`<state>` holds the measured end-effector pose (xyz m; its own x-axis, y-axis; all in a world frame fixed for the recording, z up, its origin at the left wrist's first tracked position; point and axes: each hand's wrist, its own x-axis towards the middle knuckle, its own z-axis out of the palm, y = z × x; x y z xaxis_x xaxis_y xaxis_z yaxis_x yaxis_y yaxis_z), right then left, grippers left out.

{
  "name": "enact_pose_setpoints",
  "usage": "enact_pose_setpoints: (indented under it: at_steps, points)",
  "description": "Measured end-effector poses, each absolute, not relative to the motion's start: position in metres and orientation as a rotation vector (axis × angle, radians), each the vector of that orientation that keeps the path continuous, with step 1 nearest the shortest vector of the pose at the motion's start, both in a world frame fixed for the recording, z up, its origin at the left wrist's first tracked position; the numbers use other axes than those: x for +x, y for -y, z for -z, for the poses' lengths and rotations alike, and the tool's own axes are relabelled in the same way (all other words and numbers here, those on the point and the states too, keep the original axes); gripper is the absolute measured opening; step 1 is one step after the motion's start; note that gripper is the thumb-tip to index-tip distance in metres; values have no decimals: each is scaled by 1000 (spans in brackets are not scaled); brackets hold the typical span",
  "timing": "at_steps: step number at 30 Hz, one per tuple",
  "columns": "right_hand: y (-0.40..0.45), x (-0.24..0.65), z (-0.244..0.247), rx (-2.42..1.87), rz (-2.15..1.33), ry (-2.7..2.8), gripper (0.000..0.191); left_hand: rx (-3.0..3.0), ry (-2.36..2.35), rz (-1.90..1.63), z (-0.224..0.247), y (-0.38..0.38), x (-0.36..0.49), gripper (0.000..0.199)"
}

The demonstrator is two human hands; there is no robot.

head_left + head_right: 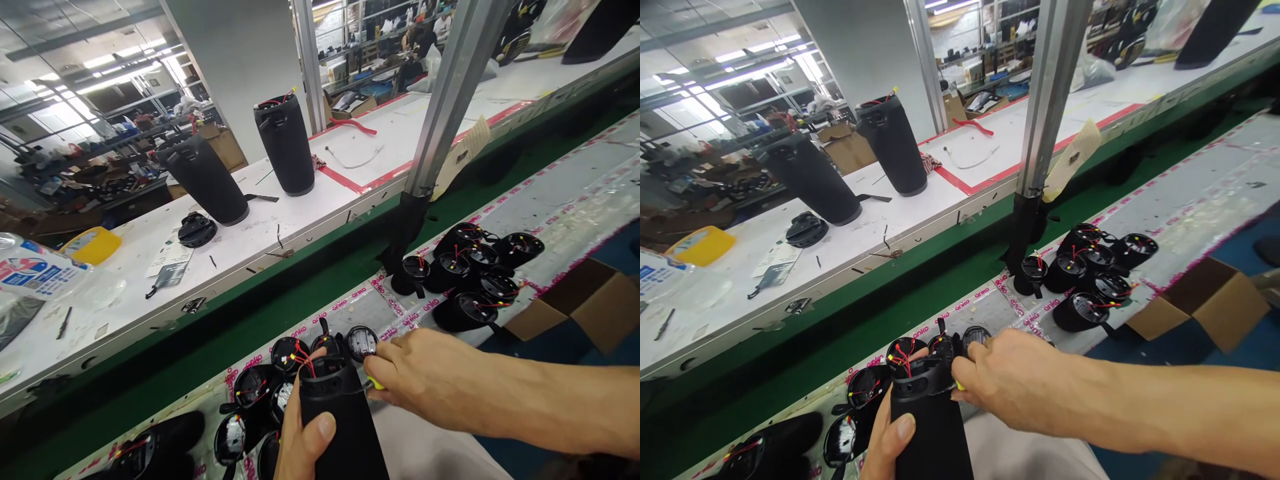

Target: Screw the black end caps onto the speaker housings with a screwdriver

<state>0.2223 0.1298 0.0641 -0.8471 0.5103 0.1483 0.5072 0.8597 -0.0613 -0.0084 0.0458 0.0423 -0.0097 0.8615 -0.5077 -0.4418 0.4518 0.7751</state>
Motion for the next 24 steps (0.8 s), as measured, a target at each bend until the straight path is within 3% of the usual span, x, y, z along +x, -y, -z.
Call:
enact_pose_setpoints:
  at_steps: [11, 19, 24]
  points:
    - [-127, 221, -71, -760, 54, 2948, 11, 645, -1362, -1072, -43, -49, -9, 93]
    - [-134, 216, -73, -986, -710, 2794, 22, 353, -979, -1204, -34, -46, 2, 74]
    - [-129, 215, -66, -910, -496, 2791, 22, 344, -971, -1216, -32, -48, 3, 72]
